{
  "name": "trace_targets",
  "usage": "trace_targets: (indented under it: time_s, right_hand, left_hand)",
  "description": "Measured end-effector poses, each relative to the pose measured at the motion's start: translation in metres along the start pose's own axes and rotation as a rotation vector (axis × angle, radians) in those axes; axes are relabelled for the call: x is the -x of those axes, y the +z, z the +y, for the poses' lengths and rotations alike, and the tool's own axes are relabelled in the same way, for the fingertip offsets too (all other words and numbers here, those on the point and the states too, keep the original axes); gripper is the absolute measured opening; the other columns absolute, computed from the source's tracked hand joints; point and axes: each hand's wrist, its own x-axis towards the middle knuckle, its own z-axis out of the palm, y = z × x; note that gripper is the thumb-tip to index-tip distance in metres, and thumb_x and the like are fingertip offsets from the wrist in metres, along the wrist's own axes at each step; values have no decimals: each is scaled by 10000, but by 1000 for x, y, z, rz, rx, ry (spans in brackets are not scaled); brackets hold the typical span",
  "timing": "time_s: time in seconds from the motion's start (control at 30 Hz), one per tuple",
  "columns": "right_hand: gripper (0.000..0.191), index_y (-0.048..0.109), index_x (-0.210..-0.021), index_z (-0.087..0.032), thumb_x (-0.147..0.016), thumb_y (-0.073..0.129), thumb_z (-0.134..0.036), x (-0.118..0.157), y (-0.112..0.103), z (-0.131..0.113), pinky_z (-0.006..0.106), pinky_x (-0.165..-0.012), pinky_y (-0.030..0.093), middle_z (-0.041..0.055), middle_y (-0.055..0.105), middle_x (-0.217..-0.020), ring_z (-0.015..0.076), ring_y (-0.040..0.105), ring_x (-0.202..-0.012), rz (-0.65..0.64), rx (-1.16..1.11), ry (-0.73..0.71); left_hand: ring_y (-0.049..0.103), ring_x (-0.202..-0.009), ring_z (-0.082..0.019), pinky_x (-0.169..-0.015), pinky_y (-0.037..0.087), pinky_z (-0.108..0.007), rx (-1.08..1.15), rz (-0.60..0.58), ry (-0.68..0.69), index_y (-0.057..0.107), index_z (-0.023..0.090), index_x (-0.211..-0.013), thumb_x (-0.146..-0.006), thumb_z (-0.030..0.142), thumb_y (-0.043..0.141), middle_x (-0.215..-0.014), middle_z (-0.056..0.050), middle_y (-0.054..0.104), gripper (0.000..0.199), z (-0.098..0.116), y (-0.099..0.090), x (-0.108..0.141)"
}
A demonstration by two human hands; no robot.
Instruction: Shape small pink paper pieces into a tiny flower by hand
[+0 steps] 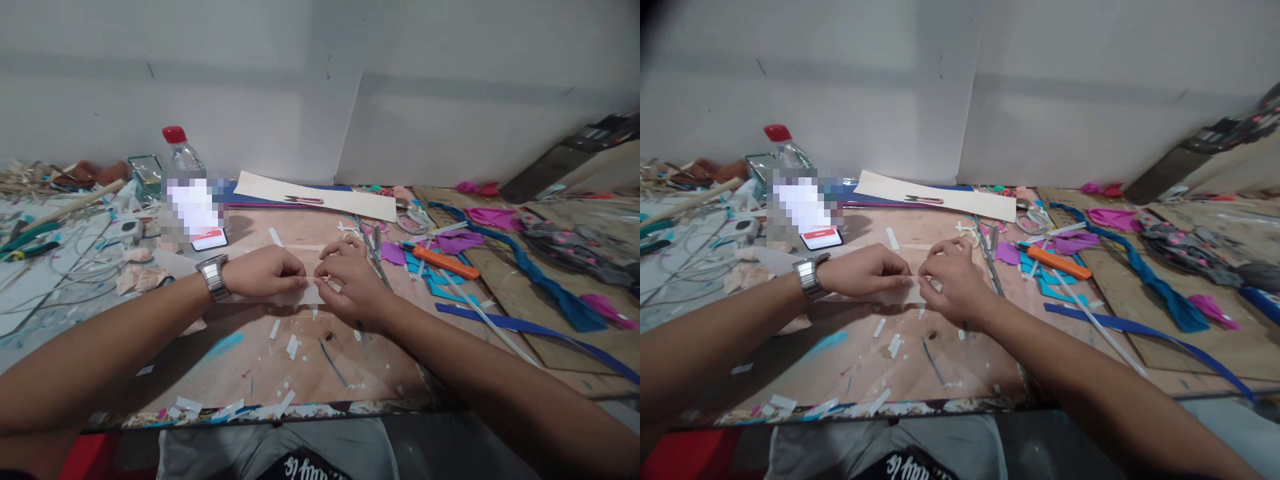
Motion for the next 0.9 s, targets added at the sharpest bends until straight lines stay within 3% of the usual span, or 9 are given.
trace_targets:
  time_s: [0.17, 0.4, 0.6, 0.9]
  right_hand:
    - [73, 667, -768, -216, -828, 626, -228, -1, -3, 3, 524, -1042, 283, 41, 704, -839, 264, 635, -999, 21, -3, 36]
    - [116, 689, -758, -223, -855, 625, -230, -3, -8, 14, 529, -1061, 292, 20, 705, -772, 255, 649, -964, 15, 69, -69]
    - [118, 693, -768, -217, -850, 611, -241, -4, -9, 19, 533, -1062, 283, 30, 722, -793, 246, 652, -938, 9, 85, -70]
    - [71, 646, -745, -214, -799, 601, -225, -7, -16, 25, 497, -1009, 285, 16, 714, -734, 235, 651, -869, 71, 110, -7]
  left_hand:
    - [440, -596, -114, -578, 290, -255, 25, -22, -5, 696, 143, -794, -985, 426, 534, -640, 13, 562, 379, -3, -3, -1]
    - [362, -557, -110, -550, 251, -265, 11, -83, -25, 633, 155, -726, -981, 461, 535, -594, 29, 466, 410, -12, -7, 0]
    - [378, -588, -112, -570, 266, -259, -16, -125, -43, 595, 161, -717, -956, 414, 531, -626, 29, 458, 354, -18, -14, 0]
    - [431, -594, -128, -593, 288, -283, -89, -19, -56, 554, 174, -692, -859, 255, 503, -634, 18, 511, 192, -19, -15, 0]
